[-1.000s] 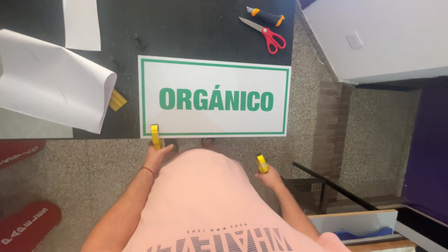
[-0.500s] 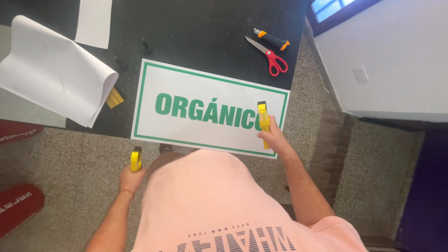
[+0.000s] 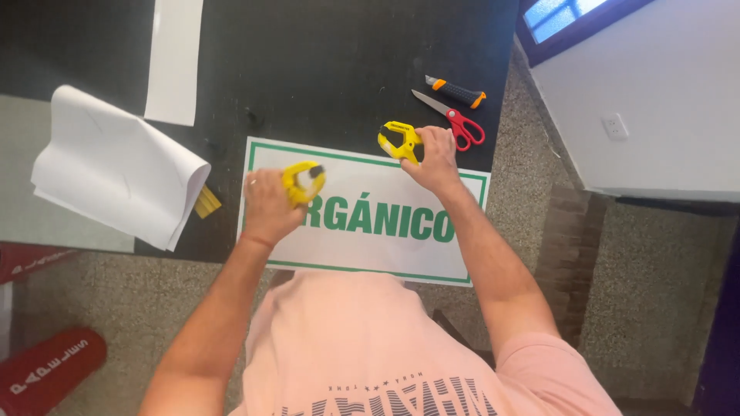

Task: The person applies a green and white 'ORGÁNICO' sticker to a dark work surface using yellow clips to hold it in place. They use a yellow squeegee to smooth the sticker and remove air bubbles, then peel off the backing paper. Finally, they remove the clips and lift the finished sticker from the surface.

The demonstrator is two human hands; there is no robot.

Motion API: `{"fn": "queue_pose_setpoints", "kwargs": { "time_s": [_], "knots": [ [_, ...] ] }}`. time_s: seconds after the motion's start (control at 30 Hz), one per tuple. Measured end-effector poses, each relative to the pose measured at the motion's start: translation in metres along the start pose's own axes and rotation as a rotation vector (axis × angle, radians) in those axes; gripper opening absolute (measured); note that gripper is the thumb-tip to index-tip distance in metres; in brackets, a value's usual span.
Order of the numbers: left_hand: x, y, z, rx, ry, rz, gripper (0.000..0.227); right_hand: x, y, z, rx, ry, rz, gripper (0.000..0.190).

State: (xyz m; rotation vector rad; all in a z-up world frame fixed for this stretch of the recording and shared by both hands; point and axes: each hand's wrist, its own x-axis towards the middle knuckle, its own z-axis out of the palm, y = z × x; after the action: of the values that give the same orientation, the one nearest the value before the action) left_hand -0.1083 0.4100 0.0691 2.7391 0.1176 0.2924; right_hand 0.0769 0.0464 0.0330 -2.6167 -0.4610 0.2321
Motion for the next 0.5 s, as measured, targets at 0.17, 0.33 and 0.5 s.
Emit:
{"fn": "queue_pose_setpoints", "kwargs": {
  "time_s": [0.17, 0.33, 0.5],
  "knots": [
    [0.136, -0.009, 0.103, 0.135, -0.224, 0.045, 0.075, 0.045, -0.014, 0.004, 0.013, -0.025, 0.060, 0.072],
    [0.208, -0.018, 0.140, 0.383, -0.300, 0.253, 0.079, 0.061, -0.027, -0.004, 0.041, -0.097, 0.093, 0.066],
    [0.225, -0.016, 0.142, 0.313, -0.459, 0.363, 0.092, 0.077, -0.026, 0.004, -0.086, -0.117, 0.090, 0.073]
  ]
}}
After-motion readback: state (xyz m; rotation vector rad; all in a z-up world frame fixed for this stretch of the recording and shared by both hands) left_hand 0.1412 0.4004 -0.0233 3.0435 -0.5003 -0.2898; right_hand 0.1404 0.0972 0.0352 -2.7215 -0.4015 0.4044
